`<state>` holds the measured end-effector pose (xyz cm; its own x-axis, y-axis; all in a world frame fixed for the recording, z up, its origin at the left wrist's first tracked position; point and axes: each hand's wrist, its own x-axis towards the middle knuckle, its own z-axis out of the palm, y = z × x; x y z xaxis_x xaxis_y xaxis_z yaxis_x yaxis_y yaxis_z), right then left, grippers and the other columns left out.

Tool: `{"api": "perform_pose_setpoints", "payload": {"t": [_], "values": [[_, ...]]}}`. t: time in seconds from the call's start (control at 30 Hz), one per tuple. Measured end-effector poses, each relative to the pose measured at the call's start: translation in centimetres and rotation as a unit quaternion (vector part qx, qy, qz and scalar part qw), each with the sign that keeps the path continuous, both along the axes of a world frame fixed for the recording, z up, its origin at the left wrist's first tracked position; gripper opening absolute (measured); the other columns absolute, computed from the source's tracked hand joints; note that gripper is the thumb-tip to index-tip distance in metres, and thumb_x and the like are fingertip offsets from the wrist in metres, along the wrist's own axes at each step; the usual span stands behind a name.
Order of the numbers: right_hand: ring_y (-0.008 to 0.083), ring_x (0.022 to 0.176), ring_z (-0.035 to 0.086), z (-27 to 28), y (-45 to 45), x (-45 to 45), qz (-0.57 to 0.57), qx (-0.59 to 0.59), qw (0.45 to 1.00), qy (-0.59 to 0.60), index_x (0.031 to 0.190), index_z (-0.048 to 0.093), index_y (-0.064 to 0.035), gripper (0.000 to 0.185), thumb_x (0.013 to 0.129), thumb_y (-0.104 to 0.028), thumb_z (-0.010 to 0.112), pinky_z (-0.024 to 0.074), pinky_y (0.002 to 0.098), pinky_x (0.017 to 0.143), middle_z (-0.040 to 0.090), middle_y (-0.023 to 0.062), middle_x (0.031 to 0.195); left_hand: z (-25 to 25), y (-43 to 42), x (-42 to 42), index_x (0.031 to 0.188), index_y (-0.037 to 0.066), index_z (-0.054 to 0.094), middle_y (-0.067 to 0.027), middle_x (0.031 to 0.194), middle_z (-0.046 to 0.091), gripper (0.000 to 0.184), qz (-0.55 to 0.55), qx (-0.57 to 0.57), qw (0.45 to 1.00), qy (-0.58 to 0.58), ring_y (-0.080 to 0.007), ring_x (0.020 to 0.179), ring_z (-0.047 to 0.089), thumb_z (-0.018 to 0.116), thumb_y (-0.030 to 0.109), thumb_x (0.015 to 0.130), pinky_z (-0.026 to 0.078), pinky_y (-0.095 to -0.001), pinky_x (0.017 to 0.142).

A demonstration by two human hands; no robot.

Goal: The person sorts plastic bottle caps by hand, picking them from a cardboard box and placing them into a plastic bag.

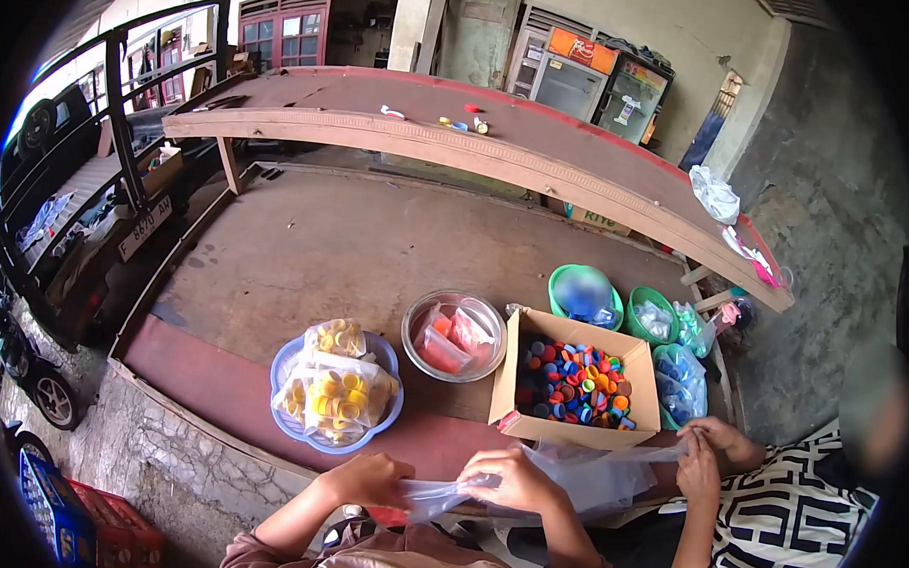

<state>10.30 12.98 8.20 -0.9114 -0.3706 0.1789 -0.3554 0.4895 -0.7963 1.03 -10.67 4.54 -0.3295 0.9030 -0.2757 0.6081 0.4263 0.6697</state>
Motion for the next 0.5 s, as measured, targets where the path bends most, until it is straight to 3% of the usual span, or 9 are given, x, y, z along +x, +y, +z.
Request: {"api": "perform_pose_setpoints", "payload": {"t": [0.1, 0.17, 0.23, 0.3, 0.33, 0.37, 0.43, 0.47, 0.5], "values": [[0.0152, 0.07, 0.062, 0.6, 2.1, 0.1, -0.066, -0.025, 0.997, 0.026, 0.077, 0.063, -0.0014, 0.011, 0.069, 0.001, 0.069, 0.0485, 0.0262, 0.061, 0.063, 0.006, 0.077, -2.3, -1.7, -0.4, 0.092, 0.007, 0.06, -0.0141, 0.081, 0.065, 0.038, -0.012, -0.012, 1.0, 0.003, -0.0312, 0.079, 0.063, 0.068, 0.037, 0.071, 0.049, -0.0409, 0.069], [0.013, 0.069, 0.062, 0.7, 3.3, 0.5, -0.128, -0.126, 0.983, 0.029, 0.072, 0.061, -0.0007, 0.009, 0.071, 0.004, 0.068, 0.05, 0.0252, 0.063, 0.064, 0.0067, 0.074, -2.7, -2.5, -0.5, 0.103, 0.005, 0.059, -0.0139, 0.086, 0.065, 0.046, -0.009, 0.009, 0.998, -0.06, -0.0281, 0.079, 0.063, 0.07, 0.035, 0.071, 0.049, -0.0378, 0.071], [0.0144, 0.079, 0.062, -1.0, 4.6, 0.6, -0.137, -0.223, 0.963, 0.056, 0.08, 0.06, -0.0009, 0.011, 0.073, 0.002, 0.068, 0.0501, 0.027, 0.071, 0.064, 0.0091, 0.085, -2.2, -2.9, -0.3, 0.111, 0.003, 0.057, -0.0126, 0.088, 0.066, 0.053, -0.009, 0.067, 0.991, -0.114, -0.0233, 0.077, 0.064, 0.072, 0.034, 0.07, 0.05, -0.0335, 0.072], [0.0185, 0.099, 0.057, -1.1, 4.1, 0.2, -0.188, -0.326, 0.924, 0.069, 0.104, 0.055, -0.0019, 0.038, 0.071, -0.006, 0.073, 0.0479, 0.0313, 0.081, 0.059, 0.0123, 0.106, -1.6, -2.9, -0.2, 0.111, 0.002, 0.057, -0.0123, 0.09, 0.066, 0.048, 0.026, 0.058, 0.992, -0.113, -0.0189, 0.077, 0.064, 0.072, 0.025, 0.072, 0.049, -0.0307, 0.073], [0.0219, 0.113, 0.048, -0.5, 3.9, 0.4, -0.163, -0.275, 0.947, 0.027, 0.126, 0.04, -0.0036, 0.075, 0.065, -0.019, 0.08, 0.0441, 0.0349, 0.089, 0.049, 0.0126, 0.123, -3.1, -3.2, -0.3, 0.111, 0.002, 0.057, -0.0122, 0.089, 0.066, 0.047, 0.055, 0.061, 0.987, -0.14, -0.0178, 0.077, 0.063, 0.072, 0.023, 0.072, 0.049, -0.0302, 0.073], [0.0235, 0.119, 0.043, -1.0, 3.3, 0.6, -0.15, -0.216, 0.964, -0.033, 0.134, 0.029, -0.0032, 0.096, 0.059, -0.027, 0.084, 0.0447, 0.0367, 0.089, 0.045, 0.0125, 0.127, -4.1, -3.3, -0.1, 0.11, 0.002, 0.058, -0.012, 0.089, 0.066, 0.045, 0.084, 0.062, 0.98, -0.167, -0.0167, 0.077, 0.063, 0.072, 0.021, 0.073, 0.049, -0.0296, 0.072], [0.0225, 0.112, 0.05, -2.1, 1.4, 0.6, -0.094, -0.082, 0.99, -0.062, 0.136, 0.027, -0.0032, 0.099, 0.059, -0.03, 0.084, 0.047, 0.0359, 0.086, 0.05, 0.0123, 0.122, -4.5, -3.2, 0.3, 0.107, 0.001, 0.058, -0.013, 0.085, 0.066, 0.038, 0.099, 0.121, 0.977, -0.142, -0.0187, 0.074, 0.063, 0.069, 0.015, 0.073, 0.049, -0.0304, 0.069], [0.019, 0.095, 0.061, -2.4, 0.7, 0.8, -0.111, -0.114, 0.976, -0.147, 0.133, 0.034, -0.0032, 0.08, 0.069, -0.02, 0.078, 0.0508, 0.0314, 0.077, 0.059, 0.0109, 0.107, -4.7, -3.3, 0.5, 0.104, 0.0, 0.058, -0.0145, 0.082, 0.065, 0.036, 0.106, 0.12, 0.979, -0.129, -0.0229, 0.071, 0.063, 0.069, 0.015, 0.073, 0.049, -0.0314, 0.067], [0.0176, 0.089, 0.062, -2.8, 1.1, 0.7, -0.12, -0.143, 0.972, -0.144, 0.131, 0.037, -0.0025, 0.071, 0.072, -0.015, 0.075, 0.0511, 0.0291, 0.074, 0.061, 0.0098, 0.101, -5.0, -3.2, 0.5, 0.102, 0.0, 0.058, -0.016, 0.079, 0.065, 0.035, 0.114, 0.122, 0.979, -0.113, -0.027, 0.069, 0.063, 0.068, 0.015, 0.072, 0.048, -0.0325, 0.065]]}}
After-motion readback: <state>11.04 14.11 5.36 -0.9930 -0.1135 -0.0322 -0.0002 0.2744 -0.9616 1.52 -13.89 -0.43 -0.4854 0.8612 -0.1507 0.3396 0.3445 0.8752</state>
